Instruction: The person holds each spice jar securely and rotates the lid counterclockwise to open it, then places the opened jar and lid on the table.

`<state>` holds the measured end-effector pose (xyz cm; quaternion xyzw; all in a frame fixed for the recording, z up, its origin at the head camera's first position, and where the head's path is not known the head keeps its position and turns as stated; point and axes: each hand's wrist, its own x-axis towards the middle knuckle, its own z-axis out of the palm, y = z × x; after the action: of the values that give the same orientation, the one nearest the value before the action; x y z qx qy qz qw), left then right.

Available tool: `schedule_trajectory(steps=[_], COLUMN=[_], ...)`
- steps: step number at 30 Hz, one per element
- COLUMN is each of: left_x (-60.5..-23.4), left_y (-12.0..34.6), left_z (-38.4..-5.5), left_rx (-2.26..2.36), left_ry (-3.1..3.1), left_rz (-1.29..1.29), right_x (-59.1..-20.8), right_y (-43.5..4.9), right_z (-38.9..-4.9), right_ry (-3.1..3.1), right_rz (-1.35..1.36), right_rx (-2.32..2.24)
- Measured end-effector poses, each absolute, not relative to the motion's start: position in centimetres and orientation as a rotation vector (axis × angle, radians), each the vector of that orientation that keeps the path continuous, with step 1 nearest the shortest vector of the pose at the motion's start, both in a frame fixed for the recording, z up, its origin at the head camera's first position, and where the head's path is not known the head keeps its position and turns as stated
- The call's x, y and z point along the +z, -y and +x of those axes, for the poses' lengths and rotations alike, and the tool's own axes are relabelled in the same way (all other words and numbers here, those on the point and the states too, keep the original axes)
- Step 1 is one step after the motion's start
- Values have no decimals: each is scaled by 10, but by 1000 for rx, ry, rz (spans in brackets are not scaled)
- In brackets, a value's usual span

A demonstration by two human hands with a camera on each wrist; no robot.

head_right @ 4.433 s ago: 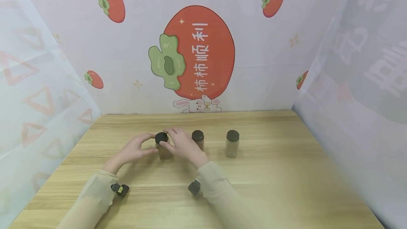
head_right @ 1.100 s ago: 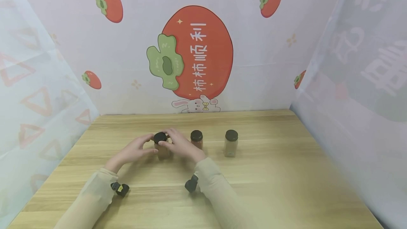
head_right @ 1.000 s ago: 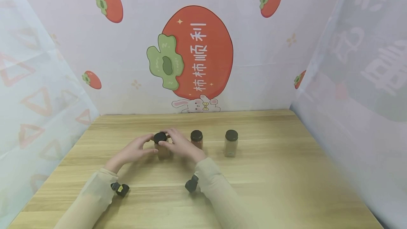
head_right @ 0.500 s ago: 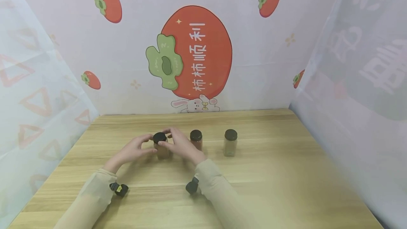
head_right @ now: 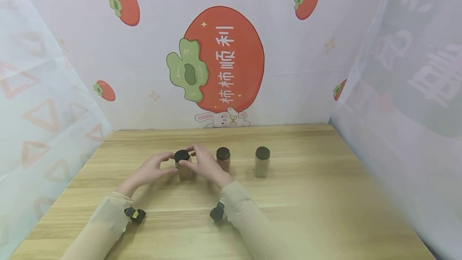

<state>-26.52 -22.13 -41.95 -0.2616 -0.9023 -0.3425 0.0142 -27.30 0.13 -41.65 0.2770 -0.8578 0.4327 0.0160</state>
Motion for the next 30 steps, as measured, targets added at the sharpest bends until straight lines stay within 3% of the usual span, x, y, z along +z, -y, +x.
schedule_trajectory(steps=[30], left_x=[-419], left_y=[221], left_z=[-265], left_rx=[-1050], left_ry=[2825], left_rz=[-826], right_x=[-411], right_y=[-9], right_z=[-277], right_ry=[2782], right_rz=[1002], right_rx=[1219])
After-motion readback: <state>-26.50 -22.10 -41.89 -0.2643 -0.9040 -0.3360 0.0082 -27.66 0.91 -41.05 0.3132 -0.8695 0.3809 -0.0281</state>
